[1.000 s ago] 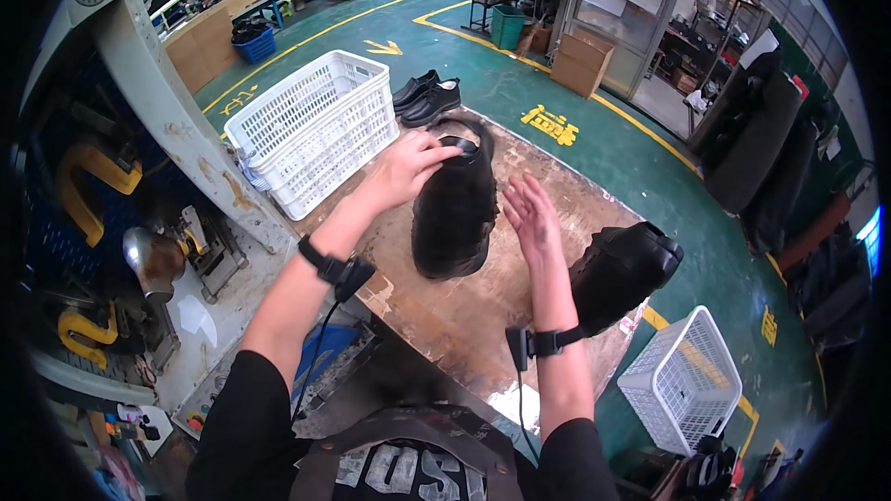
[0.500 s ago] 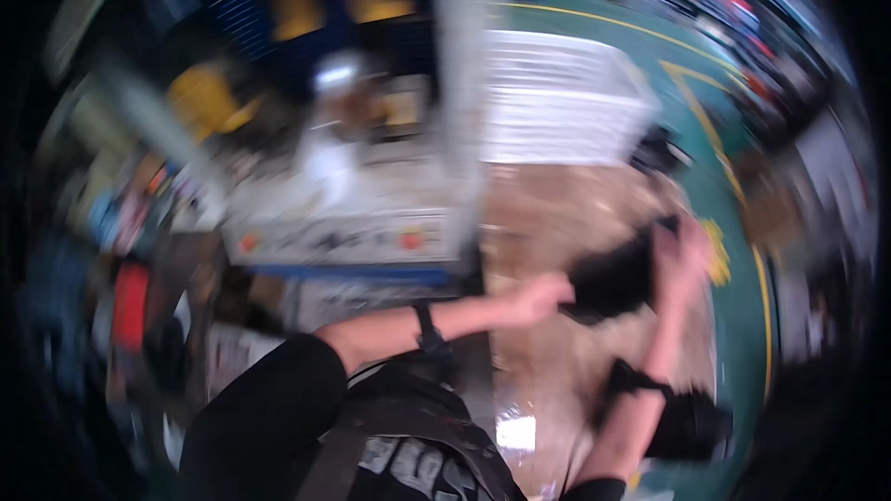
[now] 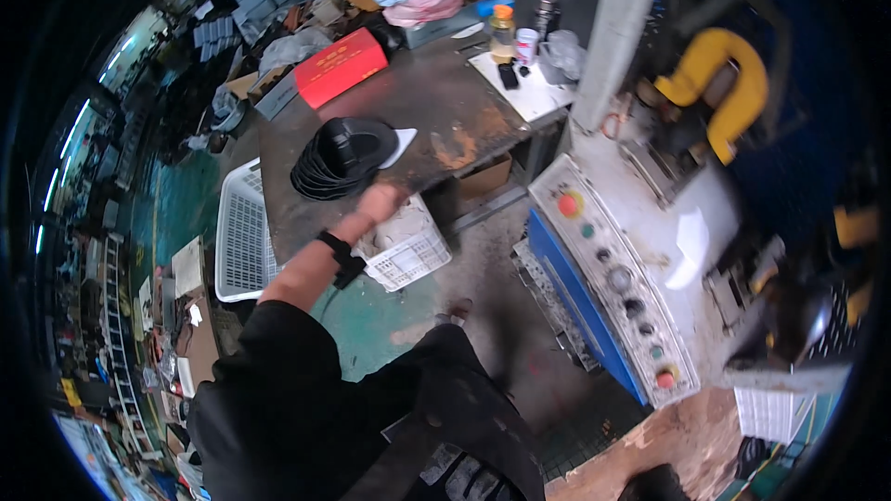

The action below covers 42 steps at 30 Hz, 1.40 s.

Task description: Shaping the heel section of shoe uppers using a specialized industrial molding machine in a factory.

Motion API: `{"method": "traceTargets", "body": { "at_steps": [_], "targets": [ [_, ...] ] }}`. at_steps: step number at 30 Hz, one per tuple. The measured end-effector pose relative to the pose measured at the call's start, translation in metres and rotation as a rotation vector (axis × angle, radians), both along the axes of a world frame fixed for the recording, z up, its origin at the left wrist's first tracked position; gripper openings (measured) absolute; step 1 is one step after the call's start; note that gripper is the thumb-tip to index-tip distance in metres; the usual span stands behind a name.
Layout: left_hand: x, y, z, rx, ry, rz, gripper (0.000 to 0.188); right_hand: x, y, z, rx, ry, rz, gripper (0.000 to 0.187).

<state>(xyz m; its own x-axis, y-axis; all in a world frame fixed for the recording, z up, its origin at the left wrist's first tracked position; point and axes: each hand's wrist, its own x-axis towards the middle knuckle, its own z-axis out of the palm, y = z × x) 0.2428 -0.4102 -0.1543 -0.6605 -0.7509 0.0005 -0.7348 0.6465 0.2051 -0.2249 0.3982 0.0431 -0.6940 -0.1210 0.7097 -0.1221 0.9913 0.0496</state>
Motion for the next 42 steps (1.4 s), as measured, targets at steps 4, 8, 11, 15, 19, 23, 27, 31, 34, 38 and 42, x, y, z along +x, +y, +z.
{"method": "traceTargets", "body": {
  "at_steps": [4, 8, 11, 15, 19, 23, 27, 31, 34, 38, 42],
  "targets": [
    [0.102, -0.096, 0.055, -0.257, -0.300, 0.111, 0.024, -0.011, -0.093, -0.028, -0.181, -0.083, 0.238, 0.035],
    [0.154, -0.159, 0.065, -0.321, -0.661, -0.004, 0.022, -0.001, -0.173, -0.050, -0.375, -0.190, 0.435, 0.035],
    [0.152, -0.191, 0.080, -0.240, -0.730, -0.192, 0.020, 0.046, -0.275, -0.046, -0.302, -0.389, 0.314, 0.030],
    [0.054, -0.186, 0.134, 0.027, -0.230, -0.340, 0.015, 0.113, -0.412, -0.029, -0.576, -0.841, 0.559, 0.026],
    [-0.091, -0.084, 0.184, 0.496, 0.084, -0.693, 0.020, 0.166, -0.492, -0.021, -0.587, -1.014, 0.864, 0.033],
    [-0.167, 0.015, 0.204, 0.844, 0.031, -1.045, 0.026, 0.185, -0.513, -0.002, -0.512, -0.966, 1.164, 0.050],
    [-0.237, 0.115, 0.228, 1.108, 0.087, -1.171, 0.029, 0.176, -0.438, 0.004, -0.684, -1.434, 1.092, 0.034],
    [-0.302, 0.193, 0.256, 1.130, 0.314, -1.356, 0.036, 0.154, -0.357, 0.022, -1.230, -1.185, 0.819, 0.014],
    [-0.375, 0.241, 0.298, 0.727, 0.637, -1.687, 0.051, 0.097, -0.312, 0.058, -1.393, -0.733, 0.759, 0.018],
    [-0.474, 0.296, 0.337, 0.501, 0.965, -1.566, 0.042, -0.005, -0.288, 0.121, -1.501, -0.542, 0.876, 0.020],
    [-0.528, 0.323, 0.346, 1.118, 0.712, -1.067, 0.061, -0.090, -0.301, 0.100, -1.885, -0.648, 0.917, 0.020]
  ]
}}
